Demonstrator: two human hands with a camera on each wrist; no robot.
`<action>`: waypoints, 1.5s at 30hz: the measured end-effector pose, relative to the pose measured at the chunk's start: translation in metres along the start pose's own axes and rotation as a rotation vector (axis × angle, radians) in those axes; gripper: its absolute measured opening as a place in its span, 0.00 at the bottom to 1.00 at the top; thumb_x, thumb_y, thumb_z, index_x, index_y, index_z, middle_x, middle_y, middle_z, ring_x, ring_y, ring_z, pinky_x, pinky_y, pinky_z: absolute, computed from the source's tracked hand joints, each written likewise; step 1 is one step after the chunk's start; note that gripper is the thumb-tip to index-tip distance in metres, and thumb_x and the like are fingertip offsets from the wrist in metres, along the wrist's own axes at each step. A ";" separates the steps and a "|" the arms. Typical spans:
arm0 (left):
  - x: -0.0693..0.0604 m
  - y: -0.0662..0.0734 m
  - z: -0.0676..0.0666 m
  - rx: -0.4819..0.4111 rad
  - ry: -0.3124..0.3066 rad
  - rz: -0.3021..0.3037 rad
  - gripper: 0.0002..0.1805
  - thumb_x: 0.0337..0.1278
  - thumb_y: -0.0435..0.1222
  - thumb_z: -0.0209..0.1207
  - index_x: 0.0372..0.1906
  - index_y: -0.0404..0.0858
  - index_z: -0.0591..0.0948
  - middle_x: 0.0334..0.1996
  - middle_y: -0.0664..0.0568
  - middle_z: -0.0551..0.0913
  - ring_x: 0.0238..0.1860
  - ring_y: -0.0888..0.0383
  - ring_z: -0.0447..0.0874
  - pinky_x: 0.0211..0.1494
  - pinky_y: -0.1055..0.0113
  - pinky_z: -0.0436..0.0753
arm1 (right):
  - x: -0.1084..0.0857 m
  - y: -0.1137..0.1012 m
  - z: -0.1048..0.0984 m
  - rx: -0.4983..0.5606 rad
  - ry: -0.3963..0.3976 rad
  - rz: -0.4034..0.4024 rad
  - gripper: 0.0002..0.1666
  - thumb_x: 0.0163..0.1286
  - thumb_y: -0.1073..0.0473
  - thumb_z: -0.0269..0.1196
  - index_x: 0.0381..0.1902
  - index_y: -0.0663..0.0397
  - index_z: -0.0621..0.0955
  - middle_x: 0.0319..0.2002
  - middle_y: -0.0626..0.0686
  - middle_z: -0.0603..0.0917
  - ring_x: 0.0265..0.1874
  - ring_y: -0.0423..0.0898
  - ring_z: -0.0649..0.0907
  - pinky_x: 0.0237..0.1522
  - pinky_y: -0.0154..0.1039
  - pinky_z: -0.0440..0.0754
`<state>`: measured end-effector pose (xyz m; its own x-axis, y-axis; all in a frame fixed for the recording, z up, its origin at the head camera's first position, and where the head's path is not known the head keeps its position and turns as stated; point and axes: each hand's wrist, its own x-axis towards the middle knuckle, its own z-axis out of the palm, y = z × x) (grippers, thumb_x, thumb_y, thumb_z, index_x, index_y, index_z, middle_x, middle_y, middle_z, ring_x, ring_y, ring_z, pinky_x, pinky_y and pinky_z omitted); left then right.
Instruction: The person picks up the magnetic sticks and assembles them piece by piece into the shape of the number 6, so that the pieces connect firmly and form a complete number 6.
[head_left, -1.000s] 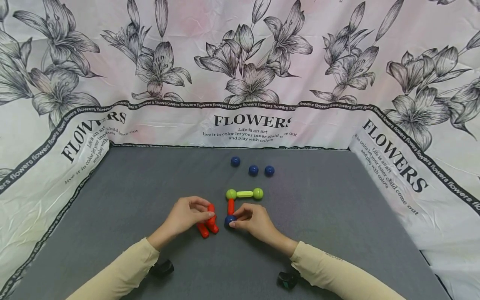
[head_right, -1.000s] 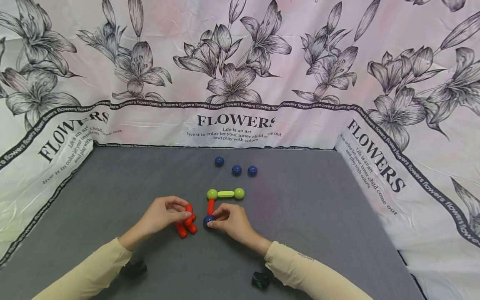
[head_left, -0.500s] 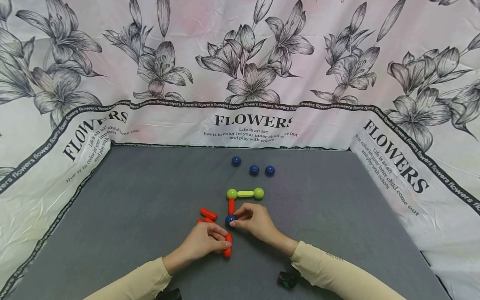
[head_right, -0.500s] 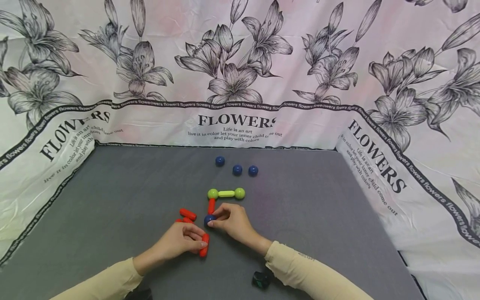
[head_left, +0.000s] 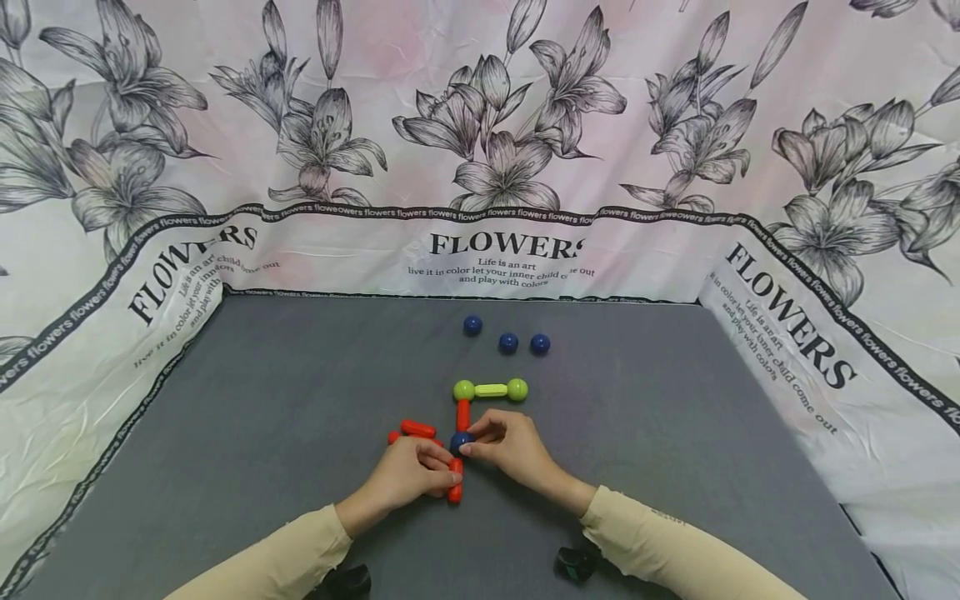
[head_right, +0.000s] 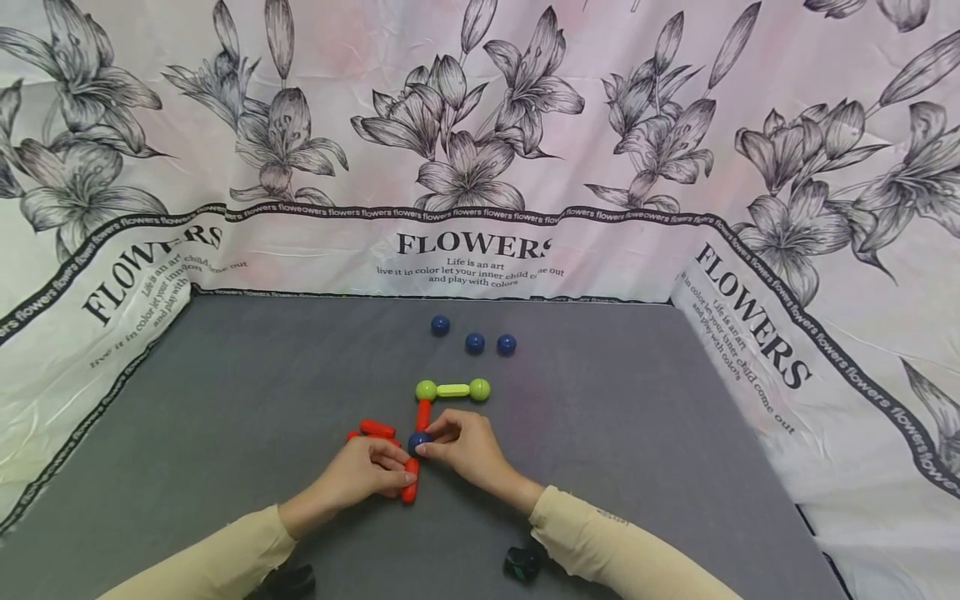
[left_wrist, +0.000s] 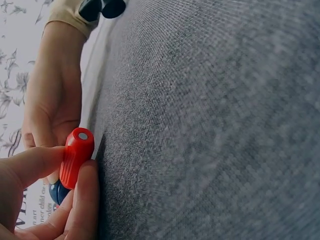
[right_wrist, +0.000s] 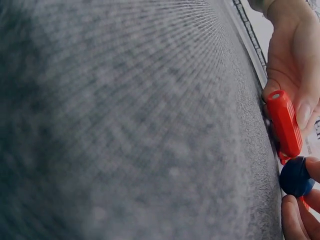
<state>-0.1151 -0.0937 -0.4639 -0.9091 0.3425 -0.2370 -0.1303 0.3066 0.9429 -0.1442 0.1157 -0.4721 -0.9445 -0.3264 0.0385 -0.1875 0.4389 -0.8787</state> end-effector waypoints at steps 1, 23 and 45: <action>0.000 0.000 0.000 0.003 0.003 0.000 0.18 0.48 0.33 0.72 0.43 0.26 0.84 0.30 0.43 0.89 0.26 0.57 0.88 0.32 0.62 0.88 | 0.000 0.000 0.000 0.001 0.001 -0.002 0.11 0.56 0.53 0.76 0.36 0.46 0.86 0.33 0.49 0.90 0.30 0.37 0.87 0.31 0.31 0.83; 0.007 0.006 0.000 0.065 -0.022 -0.029 0.14 0.50 0.36 0.72 0.37 0.29 0.86 0.25 0.44 0.89 0.21 0.59 0.86 0.28 0.63 0.87 | -0.001 0.001 0.001 -0.007 -0.003 -0.013 0.11 0.57 0.52 0.75 0.37 0.45 0.86 0.34 0.48 0.90 0.31 0.39 0.87 0.32 0.32 0.83; 0.010 0.005 0.001 0.061 -0.050 -0.023 0.12 0.52 0.38 0.71 0.33 0.31 0.86 0.22 0.43 0.88 0.20 0.59 0.86 0.26 0.63 0.86 | -0.001 -0.001 0.000 0.009 -0.007 0.001 0.10 0.58 0.53 0.74 0.37 0.46 0.86 0.34 0.49 0.90 0.32 0.40 0.87 0.32 0.32 0.83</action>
<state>-0.1243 -0.0883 -0.4617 -0.8849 0.3786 -0.2714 -0.1250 0.3683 0.9213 -0.1432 0.1154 -0.4710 -0.9425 -0.3323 0.0343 -0.1844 0.4318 -0.8829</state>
